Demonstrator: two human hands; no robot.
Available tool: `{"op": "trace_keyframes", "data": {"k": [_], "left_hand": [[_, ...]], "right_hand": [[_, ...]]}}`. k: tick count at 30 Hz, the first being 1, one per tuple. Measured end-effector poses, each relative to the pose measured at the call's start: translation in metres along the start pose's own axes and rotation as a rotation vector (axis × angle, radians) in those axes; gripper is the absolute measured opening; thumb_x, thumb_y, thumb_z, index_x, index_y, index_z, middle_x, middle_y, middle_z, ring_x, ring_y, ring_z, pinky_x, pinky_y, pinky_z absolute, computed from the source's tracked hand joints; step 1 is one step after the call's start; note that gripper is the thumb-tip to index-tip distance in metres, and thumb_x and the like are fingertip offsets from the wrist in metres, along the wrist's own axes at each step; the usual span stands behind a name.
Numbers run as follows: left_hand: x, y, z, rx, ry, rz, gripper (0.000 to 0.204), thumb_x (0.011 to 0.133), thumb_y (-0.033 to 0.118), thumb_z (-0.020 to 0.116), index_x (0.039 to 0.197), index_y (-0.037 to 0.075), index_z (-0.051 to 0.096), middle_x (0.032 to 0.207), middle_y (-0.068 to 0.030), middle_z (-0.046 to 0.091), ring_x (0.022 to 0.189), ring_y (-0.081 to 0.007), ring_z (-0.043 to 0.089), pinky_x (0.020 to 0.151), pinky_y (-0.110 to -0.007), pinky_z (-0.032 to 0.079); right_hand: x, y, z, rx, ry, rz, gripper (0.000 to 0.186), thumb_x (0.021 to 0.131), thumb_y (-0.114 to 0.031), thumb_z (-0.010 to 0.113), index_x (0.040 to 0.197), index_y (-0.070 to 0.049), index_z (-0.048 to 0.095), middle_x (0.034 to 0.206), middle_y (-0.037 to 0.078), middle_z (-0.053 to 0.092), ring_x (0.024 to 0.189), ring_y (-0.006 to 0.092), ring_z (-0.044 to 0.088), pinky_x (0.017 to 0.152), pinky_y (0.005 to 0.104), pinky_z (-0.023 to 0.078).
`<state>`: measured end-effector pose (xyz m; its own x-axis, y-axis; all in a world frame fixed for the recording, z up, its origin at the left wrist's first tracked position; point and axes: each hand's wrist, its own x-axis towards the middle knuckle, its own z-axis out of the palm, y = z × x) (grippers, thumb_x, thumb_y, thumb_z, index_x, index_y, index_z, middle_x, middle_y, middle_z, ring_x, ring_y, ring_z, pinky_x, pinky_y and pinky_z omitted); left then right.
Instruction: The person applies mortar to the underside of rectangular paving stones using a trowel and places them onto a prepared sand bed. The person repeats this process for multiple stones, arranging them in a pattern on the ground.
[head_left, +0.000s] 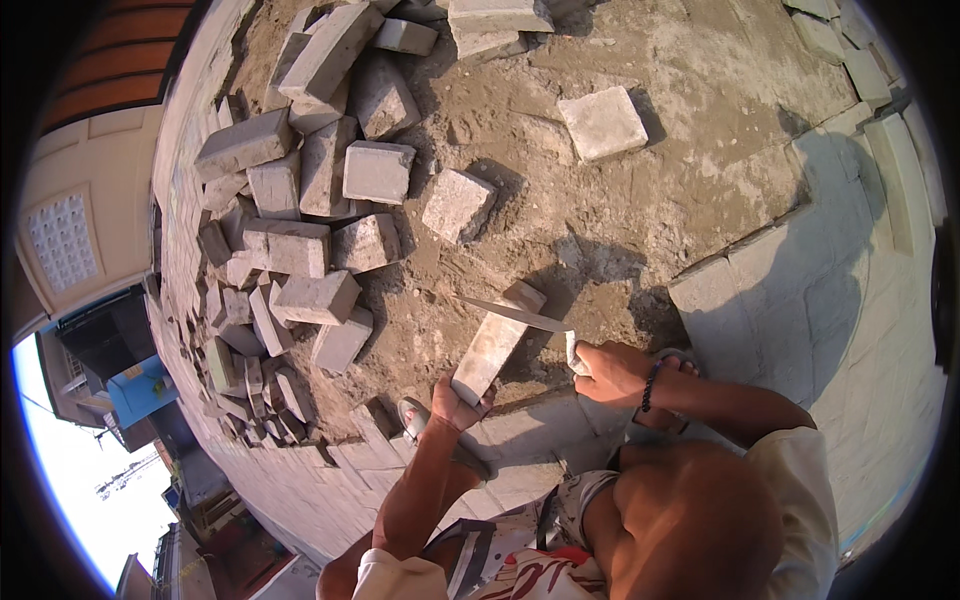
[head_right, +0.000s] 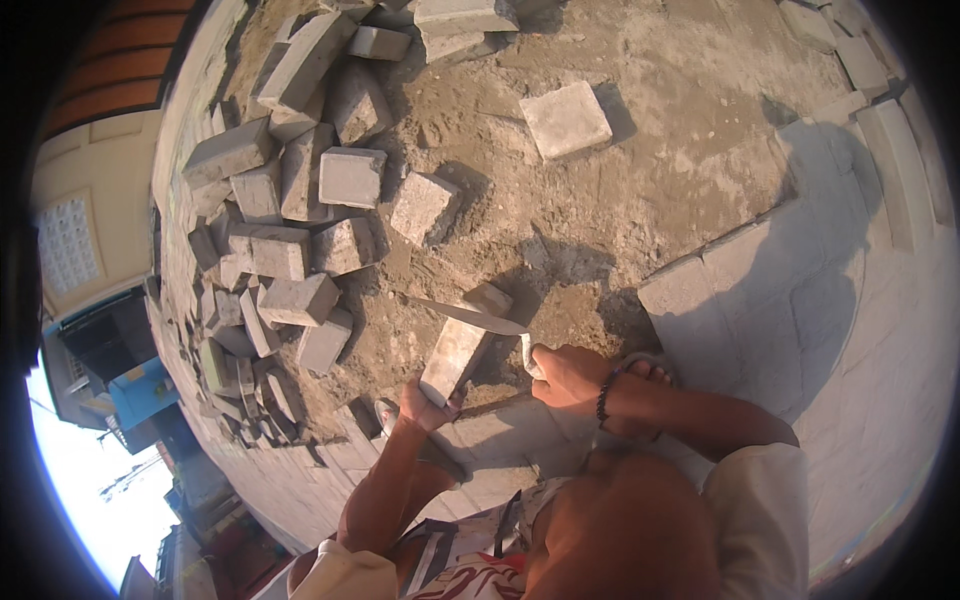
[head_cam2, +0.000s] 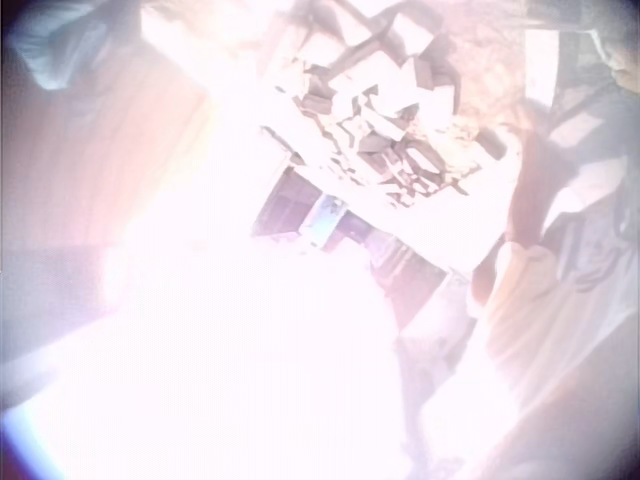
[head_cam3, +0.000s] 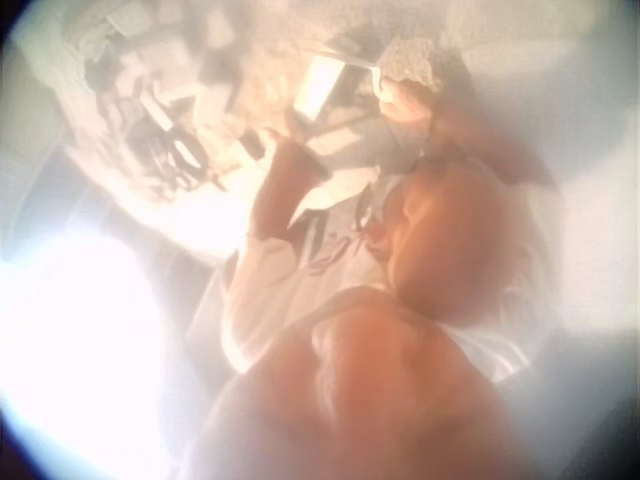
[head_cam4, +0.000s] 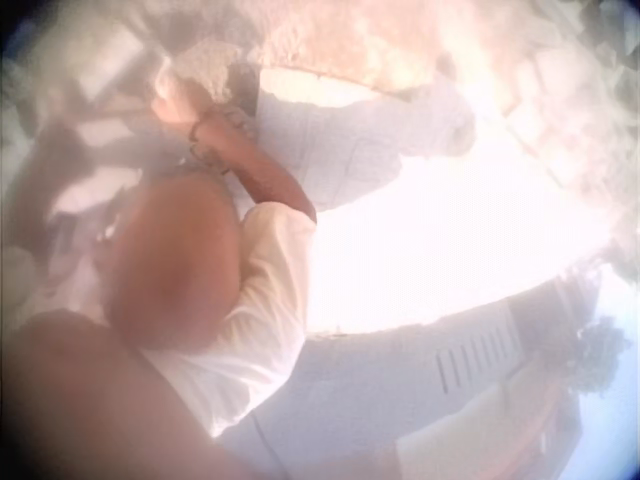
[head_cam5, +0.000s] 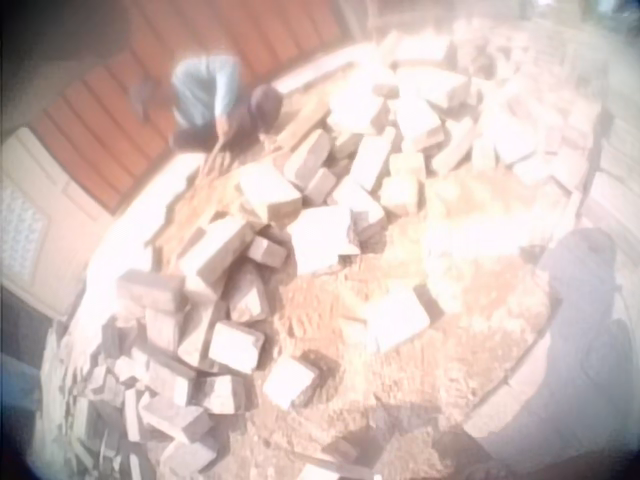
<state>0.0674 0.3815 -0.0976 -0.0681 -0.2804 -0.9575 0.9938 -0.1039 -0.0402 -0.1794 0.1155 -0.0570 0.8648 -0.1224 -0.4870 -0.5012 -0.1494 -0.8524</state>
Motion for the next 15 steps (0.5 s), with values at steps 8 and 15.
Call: {"op": "trace_keyframes", "data": {"k": [8, 15], "left_hand": [[-0.056, -0.023, 0.07, 0.327, 0.243, 0.371, 0.046, 0.09, 0.041, 0.054, 0.126, 0.012, 0.051, 0.112, -0.0113, 0.06, 0.093, -0.028, 0.059, 0.063, -0.042, 0.045], [-0.081, -0.037, 0.127, 0.67, 0.214, 0.562, 0.057, 0.091, 0.036, 0.056, 0.139, 0.015, 0.037, 0.127, -0.0122, 0.052, 0.11, -0.0318, 0.057, 0.072, -0.049, 0.05]], "right_hand": [[-0.018, -0.003, -0.045, -0.141, 0.253, -0.037, 0.028, 0.081, -0.018, 0.06, 0.1, 0.003, 0.054, 0.074, 0.026, 0.063, 0.07, 0.0442, 0.063, 0.064, 0.051, 0.05], [-0.025, 0.036, -0.033, -0.352, 0.185, 0.078, 0.028, 0.081, -0.019, 0.059, 0.098, 0.002, 0.053, 0.073, 0.026, 0.064, 0.072, 0.0448, 0.064, 0.067, 0.0537, 0.051]]}}
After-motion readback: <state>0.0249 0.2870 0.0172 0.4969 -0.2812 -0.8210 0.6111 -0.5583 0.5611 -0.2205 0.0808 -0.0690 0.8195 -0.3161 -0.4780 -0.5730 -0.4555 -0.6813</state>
